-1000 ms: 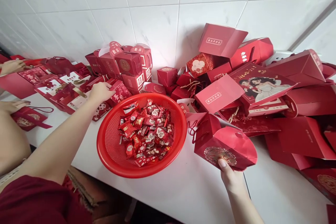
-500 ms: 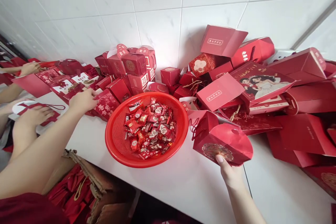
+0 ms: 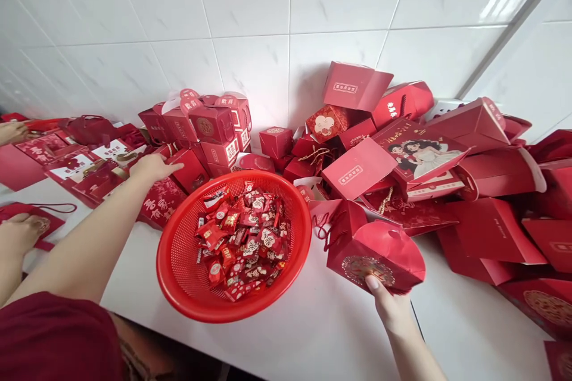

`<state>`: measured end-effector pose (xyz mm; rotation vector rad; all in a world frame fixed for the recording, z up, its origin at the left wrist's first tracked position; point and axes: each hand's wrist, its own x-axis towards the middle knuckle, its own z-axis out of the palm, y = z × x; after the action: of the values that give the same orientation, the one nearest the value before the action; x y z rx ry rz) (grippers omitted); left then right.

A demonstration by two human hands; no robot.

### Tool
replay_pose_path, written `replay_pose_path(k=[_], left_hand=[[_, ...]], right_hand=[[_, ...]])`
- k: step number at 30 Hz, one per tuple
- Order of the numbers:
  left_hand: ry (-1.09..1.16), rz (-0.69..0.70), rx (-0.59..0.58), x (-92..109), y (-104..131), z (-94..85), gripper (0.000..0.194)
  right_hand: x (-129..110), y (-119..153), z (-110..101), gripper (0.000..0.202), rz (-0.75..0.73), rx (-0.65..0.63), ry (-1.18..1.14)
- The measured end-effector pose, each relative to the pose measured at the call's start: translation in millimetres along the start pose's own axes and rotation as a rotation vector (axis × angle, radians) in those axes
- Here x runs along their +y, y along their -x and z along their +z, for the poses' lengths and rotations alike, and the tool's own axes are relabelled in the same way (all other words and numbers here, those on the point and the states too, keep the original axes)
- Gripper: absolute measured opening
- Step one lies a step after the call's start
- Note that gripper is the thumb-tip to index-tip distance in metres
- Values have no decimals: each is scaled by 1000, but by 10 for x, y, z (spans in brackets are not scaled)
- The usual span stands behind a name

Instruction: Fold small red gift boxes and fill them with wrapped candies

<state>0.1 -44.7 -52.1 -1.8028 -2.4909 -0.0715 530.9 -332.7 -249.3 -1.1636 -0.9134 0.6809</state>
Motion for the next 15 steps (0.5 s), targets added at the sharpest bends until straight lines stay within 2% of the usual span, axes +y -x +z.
replay_pose_path(k=[2,5,10,13,15], left_hand=[[-34,-10,-56,7,-11,86,95],[-90,4,-65,-27,31,174,101],[-169,132,-32,-95,129,189,89],[-178,202,36,-60,245,141,95],[-164,248,159,62,397,23,98]], right_hand=[[-12,-15,6,64,5,-1,5],[-48,-30,29,61,-5,-2,31],[-79,-9,52,54,-19,-20,69],[-70,29,39,55,-34,-8,56],[-103,44,61,53,-49,-24,45]])
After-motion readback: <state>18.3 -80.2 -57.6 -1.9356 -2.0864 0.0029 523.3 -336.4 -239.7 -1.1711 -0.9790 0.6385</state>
